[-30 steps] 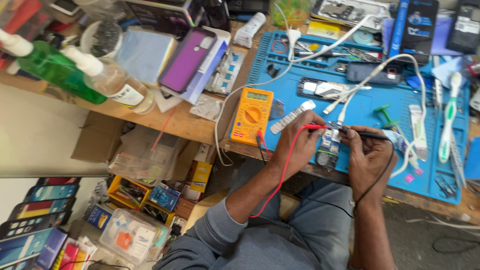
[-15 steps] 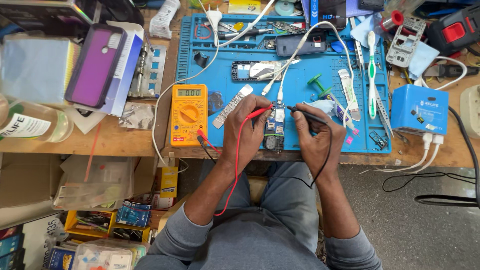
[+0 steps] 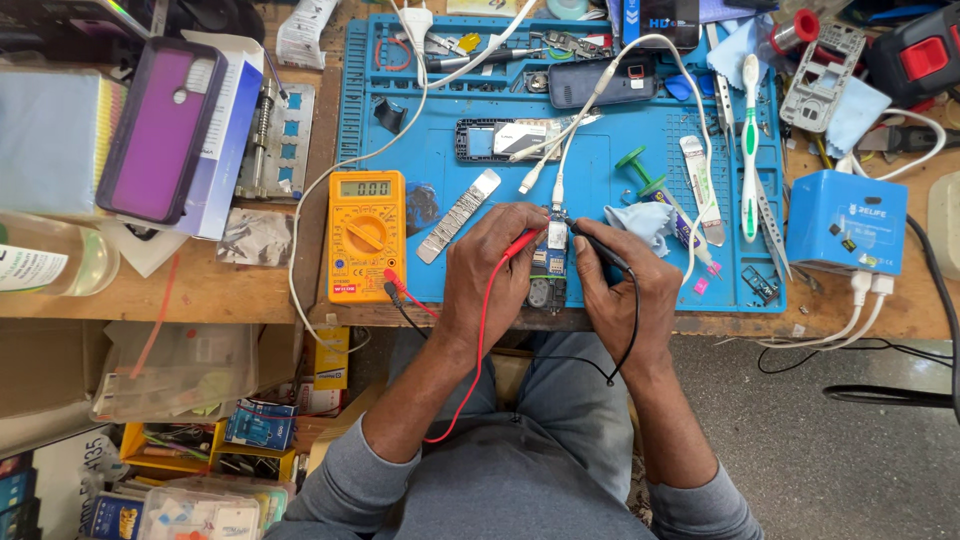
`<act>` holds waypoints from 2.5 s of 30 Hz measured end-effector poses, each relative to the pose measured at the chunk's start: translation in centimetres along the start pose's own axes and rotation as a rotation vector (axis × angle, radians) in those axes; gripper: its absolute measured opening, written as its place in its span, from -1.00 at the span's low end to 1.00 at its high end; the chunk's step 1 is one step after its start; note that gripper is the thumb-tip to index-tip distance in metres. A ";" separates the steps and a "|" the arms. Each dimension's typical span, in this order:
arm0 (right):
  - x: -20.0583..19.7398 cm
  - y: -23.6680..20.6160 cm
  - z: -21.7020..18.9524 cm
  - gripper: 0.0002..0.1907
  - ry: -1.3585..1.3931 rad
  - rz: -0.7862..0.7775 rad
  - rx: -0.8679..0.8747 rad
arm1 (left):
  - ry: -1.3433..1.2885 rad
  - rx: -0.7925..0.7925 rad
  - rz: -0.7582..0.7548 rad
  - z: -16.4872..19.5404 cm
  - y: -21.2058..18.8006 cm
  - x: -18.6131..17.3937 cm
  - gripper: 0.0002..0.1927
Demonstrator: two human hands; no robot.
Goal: The person solders a small circuit board, then cleans it with a toothbrush and wipes it with a cloth. They connect a USB cable and use a multimeter to test the board's electrical continuity.
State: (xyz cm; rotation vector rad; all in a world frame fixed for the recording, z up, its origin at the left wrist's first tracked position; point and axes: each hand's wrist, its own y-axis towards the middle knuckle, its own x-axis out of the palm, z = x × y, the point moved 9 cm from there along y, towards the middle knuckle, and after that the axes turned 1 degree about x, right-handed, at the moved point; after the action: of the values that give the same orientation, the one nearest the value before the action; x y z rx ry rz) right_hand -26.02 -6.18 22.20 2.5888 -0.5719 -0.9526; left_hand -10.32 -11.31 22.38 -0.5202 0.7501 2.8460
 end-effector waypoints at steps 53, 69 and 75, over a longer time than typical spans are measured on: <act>0.9 -0.2 -0.8 -0.76 -0.041 -0.060 -0.107 | 0.135 0.031 -0.044 -0.4 0.0 1.1 -0.81; 1.4 -0.9 -0.9 -0.83 -0.113 -0.069 -0.140 | 0.135 0.057 -0.021 -0.7 -0.6 0.5 -0.82; 1.4 -1.2 -0.3 -0.81 -0.107 -0.067 -0.140 | 0.156 0.064 -0.025 -0.5 -0.6 0.4 -0.83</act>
State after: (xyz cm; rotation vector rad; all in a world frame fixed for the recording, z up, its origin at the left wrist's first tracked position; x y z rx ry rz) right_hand -24.50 -5.81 21.17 2.4577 -0.4311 -1.1168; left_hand -10.46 -11.01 21.60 -0.7424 0.8515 2.7721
